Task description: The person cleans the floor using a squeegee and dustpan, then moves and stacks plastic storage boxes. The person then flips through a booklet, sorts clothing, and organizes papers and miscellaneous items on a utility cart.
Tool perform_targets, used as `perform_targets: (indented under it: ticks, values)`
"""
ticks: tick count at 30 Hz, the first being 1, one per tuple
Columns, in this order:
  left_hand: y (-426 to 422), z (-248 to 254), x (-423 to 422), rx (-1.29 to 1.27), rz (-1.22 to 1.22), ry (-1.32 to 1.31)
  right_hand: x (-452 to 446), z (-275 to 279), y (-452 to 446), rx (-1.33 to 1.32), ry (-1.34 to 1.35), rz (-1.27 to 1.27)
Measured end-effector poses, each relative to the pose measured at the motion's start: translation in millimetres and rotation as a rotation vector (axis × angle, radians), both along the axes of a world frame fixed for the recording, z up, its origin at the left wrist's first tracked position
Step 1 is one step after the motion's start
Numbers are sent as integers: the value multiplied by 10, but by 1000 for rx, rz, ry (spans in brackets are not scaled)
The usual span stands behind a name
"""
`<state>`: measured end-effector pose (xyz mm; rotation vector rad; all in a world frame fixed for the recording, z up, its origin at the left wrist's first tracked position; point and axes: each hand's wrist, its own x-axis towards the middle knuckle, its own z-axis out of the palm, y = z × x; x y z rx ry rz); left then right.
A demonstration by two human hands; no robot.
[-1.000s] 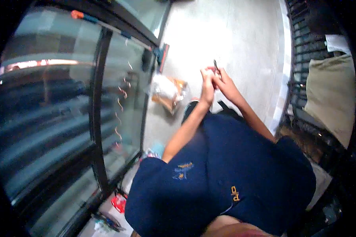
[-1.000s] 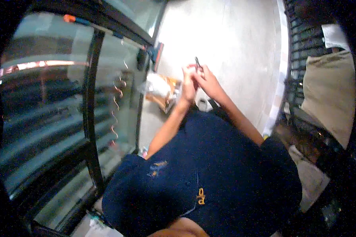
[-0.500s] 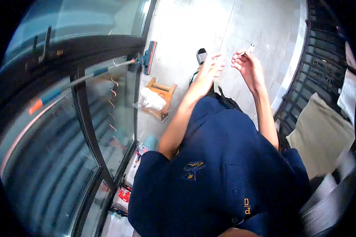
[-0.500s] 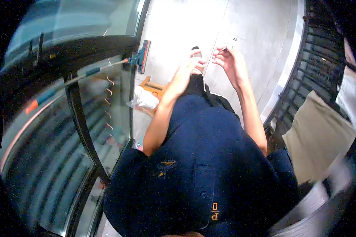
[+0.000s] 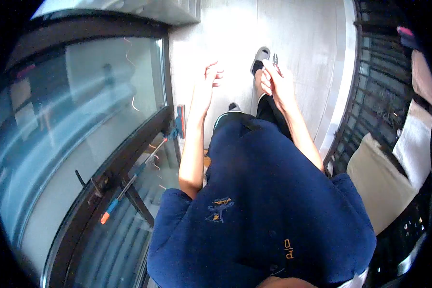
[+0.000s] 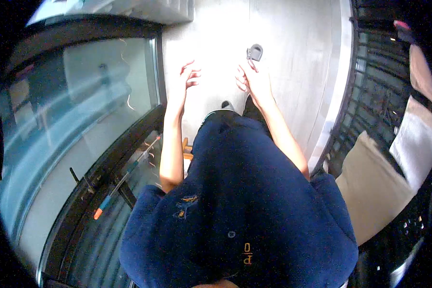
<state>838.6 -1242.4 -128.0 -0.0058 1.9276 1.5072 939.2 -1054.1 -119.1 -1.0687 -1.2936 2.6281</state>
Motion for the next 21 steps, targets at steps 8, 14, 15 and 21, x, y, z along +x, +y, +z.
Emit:
perform_targets:
  ticks: [8,14,15,21]
  values:
    - [1660,-39,-1262,7,168,-37,-1819,-164,2082,117,-32,71]
    - [2339,-36,-1870,48,268,-117,-2961,81,3209,213,22,145]
    - [2517,49,-2001,92,280,-87,-3146,78,3415,250,28,149]
    - [3750,380,-3326,267,235,56,-4464,136,4586,421,61,183]
